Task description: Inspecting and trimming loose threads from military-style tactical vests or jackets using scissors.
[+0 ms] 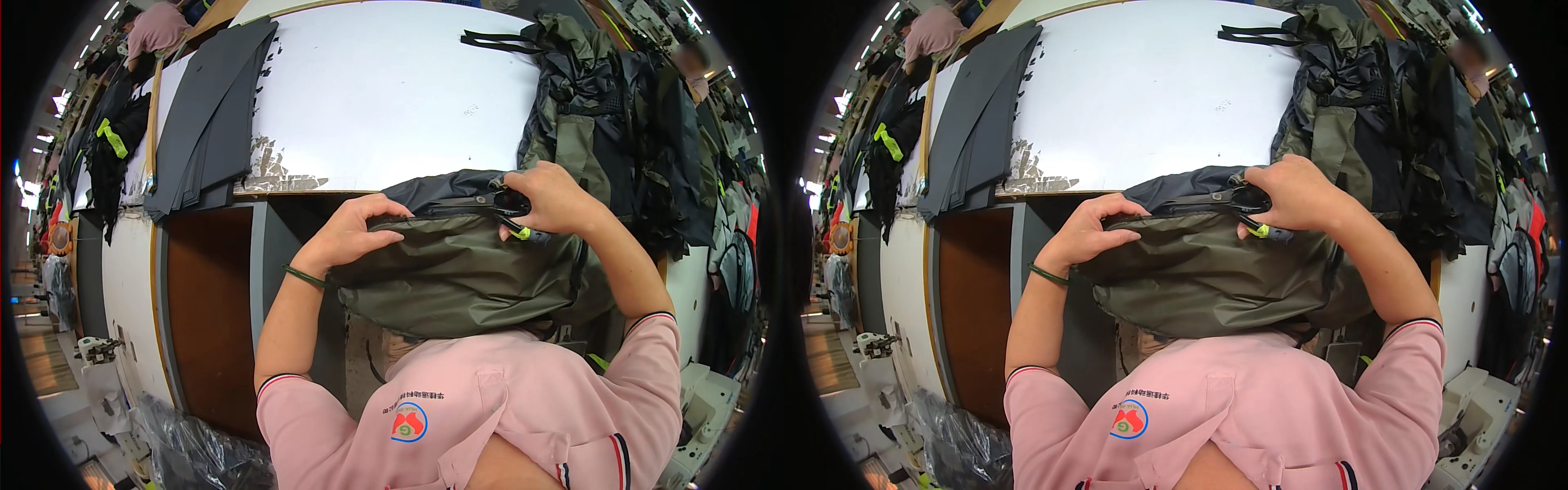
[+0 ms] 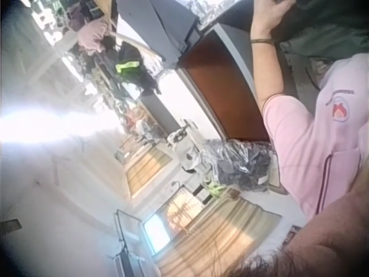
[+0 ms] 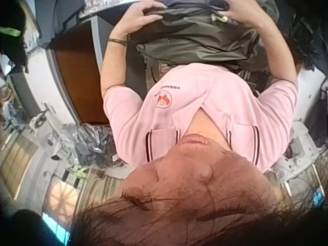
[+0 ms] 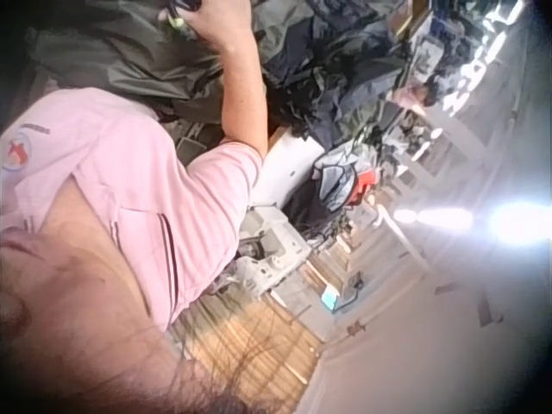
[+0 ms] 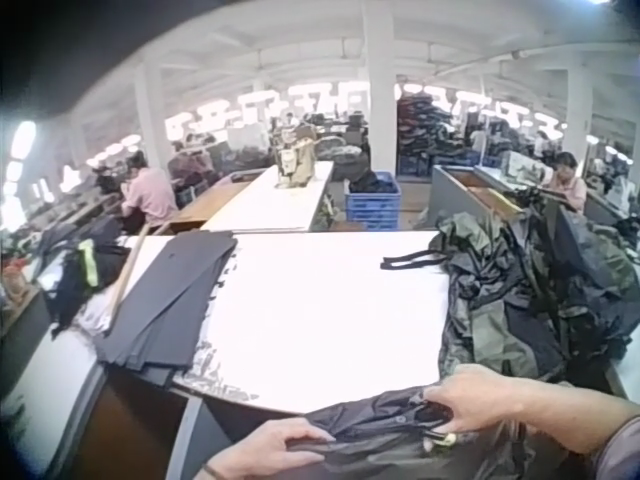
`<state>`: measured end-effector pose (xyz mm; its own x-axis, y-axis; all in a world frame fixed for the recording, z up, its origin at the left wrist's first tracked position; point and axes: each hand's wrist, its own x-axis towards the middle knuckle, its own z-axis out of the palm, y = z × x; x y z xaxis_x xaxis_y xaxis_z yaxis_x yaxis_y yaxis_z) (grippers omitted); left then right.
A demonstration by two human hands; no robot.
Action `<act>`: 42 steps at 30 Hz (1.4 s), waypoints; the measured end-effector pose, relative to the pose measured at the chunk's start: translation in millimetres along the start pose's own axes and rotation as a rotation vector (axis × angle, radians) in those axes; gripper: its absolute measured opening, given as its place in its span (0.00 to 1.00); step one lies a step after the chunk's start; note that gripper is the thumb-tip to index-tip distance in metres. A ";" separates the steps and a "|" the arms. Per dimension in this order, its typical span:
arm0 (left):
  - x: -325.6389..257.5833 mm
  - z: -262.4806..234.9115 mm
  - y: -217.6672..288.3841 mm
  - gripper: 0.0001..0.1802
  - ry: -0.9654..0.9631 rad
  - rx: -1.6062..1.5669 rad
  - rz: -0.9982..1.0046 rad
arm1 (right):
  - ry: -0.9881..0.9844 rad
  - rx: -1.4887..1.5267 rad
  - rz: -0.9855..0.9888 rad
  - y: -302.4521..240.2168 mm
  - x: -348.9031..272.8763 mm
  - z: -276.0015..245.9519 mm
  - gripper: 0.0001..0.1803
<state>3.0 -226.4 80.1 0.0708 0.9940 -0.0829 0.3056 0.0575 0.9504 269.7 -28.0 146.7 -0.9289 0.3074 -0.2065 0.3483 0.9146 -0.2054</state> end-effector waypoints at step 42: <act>-27.2 18.3 -5.9 0.15 0.202 -0.575 -0.131 | 0.075 0.507 0.188 4.1 -23.1 31.8 0.24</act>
<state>16.7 -255.5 71.2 -0.1311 0.9701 -0.2045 -0.2644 0.1646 0.9503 296.6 -39.7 120.2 -0.8447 0.4883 -0.2191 0.5091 0.6067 -0.6106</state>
